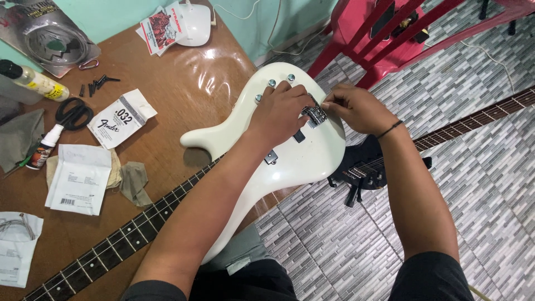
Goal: The person installs a new string on a white electric bass guitar. They thread the string through the bridge, pull it taut, and then wind it onto the tuning peg at the headstock.
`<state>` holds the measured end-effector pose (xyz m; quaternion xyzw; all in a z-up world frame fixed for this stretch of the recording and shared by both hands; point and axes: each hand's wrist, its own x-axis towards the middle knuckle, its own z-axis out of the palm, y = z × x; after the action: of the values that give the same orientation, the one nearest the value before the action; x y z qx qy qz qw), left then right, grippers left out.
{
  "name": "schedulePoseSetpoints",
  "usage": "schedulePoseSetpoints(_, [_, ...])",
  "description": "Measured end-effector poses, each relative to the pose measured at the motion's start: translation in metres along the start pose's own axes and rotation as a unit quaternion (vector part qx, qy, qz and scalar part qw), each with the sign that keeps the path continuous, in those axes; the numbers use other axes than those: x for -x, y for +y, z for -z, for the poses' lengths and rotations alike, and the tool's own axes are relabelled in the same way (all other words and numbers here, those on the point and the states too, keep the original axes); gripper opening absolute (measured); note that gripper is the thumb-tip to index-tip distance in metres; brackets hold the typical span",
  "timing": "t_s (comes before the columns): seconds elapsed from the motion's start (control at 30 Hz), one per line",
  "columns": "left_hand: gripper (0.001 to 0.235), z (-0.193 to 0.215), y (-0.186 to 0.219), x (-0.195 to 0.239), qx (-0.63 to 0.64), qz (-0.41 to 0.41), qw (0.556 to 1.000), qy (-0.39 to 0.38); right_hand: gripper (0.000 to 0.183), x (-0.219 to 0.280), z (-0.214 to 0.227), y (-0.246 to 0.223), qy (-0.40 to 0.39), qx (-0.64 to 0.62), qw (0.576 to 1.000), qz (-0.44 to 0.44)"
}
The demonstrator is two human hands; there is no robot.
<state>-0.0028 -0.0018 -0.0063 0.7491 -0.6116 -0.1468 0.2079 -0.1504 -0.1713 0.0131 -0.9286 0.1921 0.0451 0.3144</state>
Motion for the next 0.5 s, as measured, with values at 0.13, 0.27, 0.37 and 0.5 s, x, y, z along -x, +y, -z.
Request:
schedulePoseSetpoints(0.13, [0.027,0.000,0.004,-0.001,-0.012,-0.007,1.000,0.004,0.019,-0.001,-0.002,0.004,-0.012,-0.030,0.999,-0.025])
schedulePoseSetpoints(0.27, [0.025,0.003,0.007,-0.005,-0.028,-0.013,1.000,-0.003,0.023,-0.004,0.002,0.005,-0.041,-0.041,0.998,-0.013])
schedulePoseSetpoints(0.37, [0.024,0.006,0.013,-0.009,-0.045,-0.011,0.999,-0.021,0.022,-0.008,-0.001,0.017,-0.047,-0.027,0.999,0.000])
schedulePoseSetpoints(0.5, [0.023,-0.008,0.014,-0.021,-0.081,-0.031,0.996,-0.008,0.021,-0.014,-0.002,0.022,-0.052,-0.032,0.998,0.009])
